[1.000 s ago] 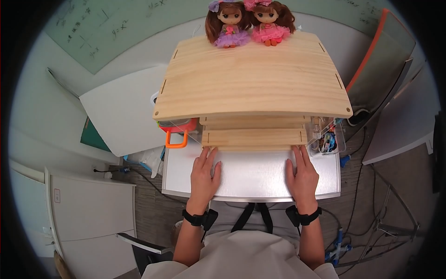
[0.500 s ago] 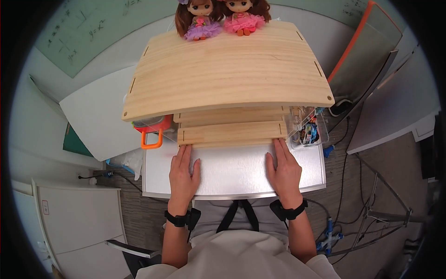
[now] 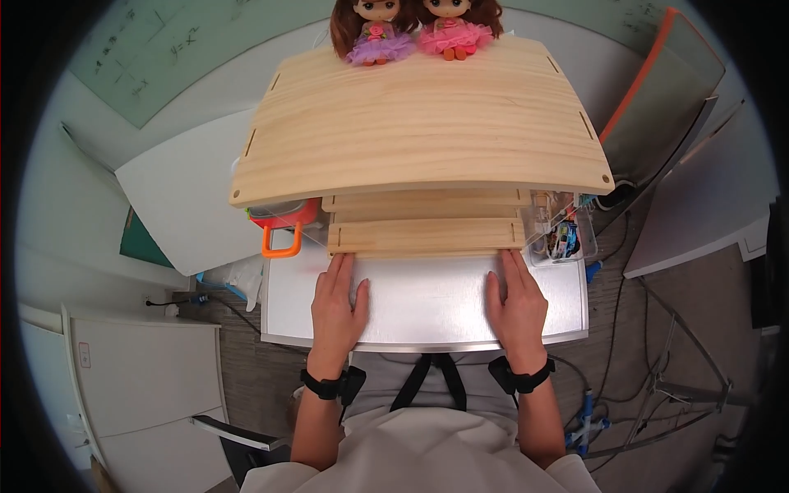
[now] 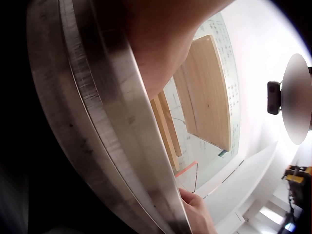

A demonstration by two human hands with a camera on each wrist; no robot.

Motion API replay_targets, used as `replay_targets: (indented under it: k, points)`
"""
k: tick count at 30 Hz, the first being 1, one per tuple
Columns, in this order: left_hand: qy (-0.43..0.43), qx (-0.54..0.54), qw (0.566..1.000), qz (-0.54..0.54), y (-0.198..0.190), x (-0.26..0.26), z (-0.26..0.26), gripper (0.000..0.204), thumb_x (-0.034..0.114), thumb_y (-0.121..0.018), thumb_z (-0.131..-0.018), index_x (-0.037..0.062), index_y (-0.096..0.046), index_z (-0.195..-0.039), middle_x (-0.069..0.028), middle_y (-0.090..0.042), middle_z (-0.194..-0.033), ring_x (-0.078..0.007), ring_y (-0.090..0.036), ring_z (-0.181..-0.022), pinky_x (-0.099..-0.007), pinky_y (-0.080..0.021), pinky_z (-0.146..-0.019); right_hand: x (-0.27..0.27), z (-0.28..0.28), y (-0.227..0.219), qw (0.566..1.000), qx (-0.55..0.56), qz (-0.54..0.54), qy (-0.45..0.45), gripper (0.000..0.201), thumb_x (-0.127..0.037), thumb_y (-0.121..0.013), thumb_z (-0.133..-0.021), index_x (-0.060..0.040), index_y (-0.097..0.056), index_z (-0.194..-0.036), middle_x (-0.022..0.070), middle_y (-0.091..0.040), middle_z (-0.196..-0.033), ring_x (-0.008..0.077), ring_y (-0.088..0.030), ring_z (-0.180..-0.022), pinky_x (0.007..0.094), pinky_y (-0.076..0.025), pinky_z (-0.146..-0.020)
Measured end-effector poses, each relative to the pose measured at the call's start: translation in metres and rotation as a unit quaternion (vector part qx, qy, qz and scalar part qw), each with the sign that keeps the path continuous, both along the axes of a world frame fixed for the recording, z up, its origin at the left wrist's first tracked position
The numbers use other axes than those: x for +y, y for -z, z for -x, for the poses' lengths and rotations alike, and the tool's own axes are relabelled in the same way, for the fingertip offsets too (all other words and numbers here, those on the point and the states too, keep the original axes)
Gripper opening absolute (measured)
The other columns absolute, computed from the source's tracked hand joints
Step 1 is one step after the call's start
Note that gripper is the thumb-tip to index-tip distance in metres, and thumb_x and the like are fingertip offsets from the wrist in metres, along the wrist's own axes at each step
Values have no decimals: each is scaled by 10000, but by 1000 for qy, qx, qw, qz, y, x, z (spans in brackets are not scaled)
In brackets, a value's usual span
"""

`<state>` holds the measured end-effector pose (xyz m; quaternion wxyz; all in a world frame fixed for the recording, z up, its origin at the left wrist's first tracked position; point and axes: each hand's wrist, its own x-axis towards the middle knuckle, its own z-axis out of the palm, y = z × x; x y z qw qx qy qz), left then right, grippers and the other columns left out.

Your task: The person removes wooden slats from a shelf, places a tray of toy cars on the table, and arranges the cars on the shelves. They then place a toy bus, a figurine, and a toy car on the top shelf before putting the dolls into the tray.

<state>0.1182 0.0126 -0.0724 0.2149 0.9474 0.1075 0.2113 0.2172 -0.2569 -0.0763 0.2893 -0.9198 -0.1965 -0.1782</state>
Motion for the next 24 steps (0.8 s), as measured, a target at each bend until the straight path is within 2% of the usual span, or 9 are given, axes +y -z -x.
replay_targets:
  k: [8,11,13,14,18,20,24]
  points:
    - [9,-7,1000,-3,-1,0,-2,499,97,-709,-924,-22,-591,-1394,-260,-591,-1399,-388,-621,-1056,-445,-534,-928,1,0,-3,1000,7,-8,11,389,-126,-704,-936,23,-658,-1292,272,-670,-1302,389,-733,-1018,417,-621,-815]
    - [7,-10,1000,-19,1,0,0,461,93,-708,-925,-2,-622,-1367,-255,-584,-1407,-386,-618,-1062,-447,-532,-928,0,3,-1,999,26,-22,18,353,-120,-709,-932,3,-682,-1262,279,-665,-1308,391,-741,-981,413,-624,-781]
    - [-7,8,1000,6,-2,-1,1,441,81,-701,-927,18,-640,-1359,-246,-574,-1449,-387,-619,-1132,-435,-511,-989,-2,3,2,997,40,-60,13,317,-108,-720,-923,-12,-705,-1225,280,-664,-1310,387,-749,-935,407,-624,-745]
    - [3,-10,1000,-11,-1,0,1,409,80,-703,-929,-1,-654,-1327,-261,-583,-1407,-386,-620,-1079,-444,-528,-932,-2,4,2,997,40,-58,14,317,-108,-720,-923,-12,-705,-1225,280,-664,-1310,387,-749,-935,407,-624,-745]
    - [-2,-17,1000,-6,-2,-1,1,403,75,-699,-930,-7,-654,-1322,-260,-593,-1395,-388,-624,-1071,-446,-529,-930,-4,3,4,997,39,-62,8,298,-101,-729,-917,-10,-716,-1200,273,-668,-1310,364,-753,-876,392,-620,-714]
    - [-8,5,1000,5,-1,0,2,413,81,-687,-941,-2,-643,-1344,-245,-575,-1455,-388,-618,-1151,-439,-508,-1007,-3,2,4,998,26,-58,5,303,-102,-730,-917,-10,-715,-1205,270,-669,-1310,355,-753,-861,388,-619,-706]
    - [-5,10,1000,4,-4,0,3,410,78,-680,-945,-9,-641,-1343,-246,-582,-1445,-394,-616,-1164,-441,-507,-1009,-1,5,-4,996,55,-65,17,342,-104,-729,-919,-13,-704,-1248,263,-673,-1310,347,-752,-852,382,-617,-698]
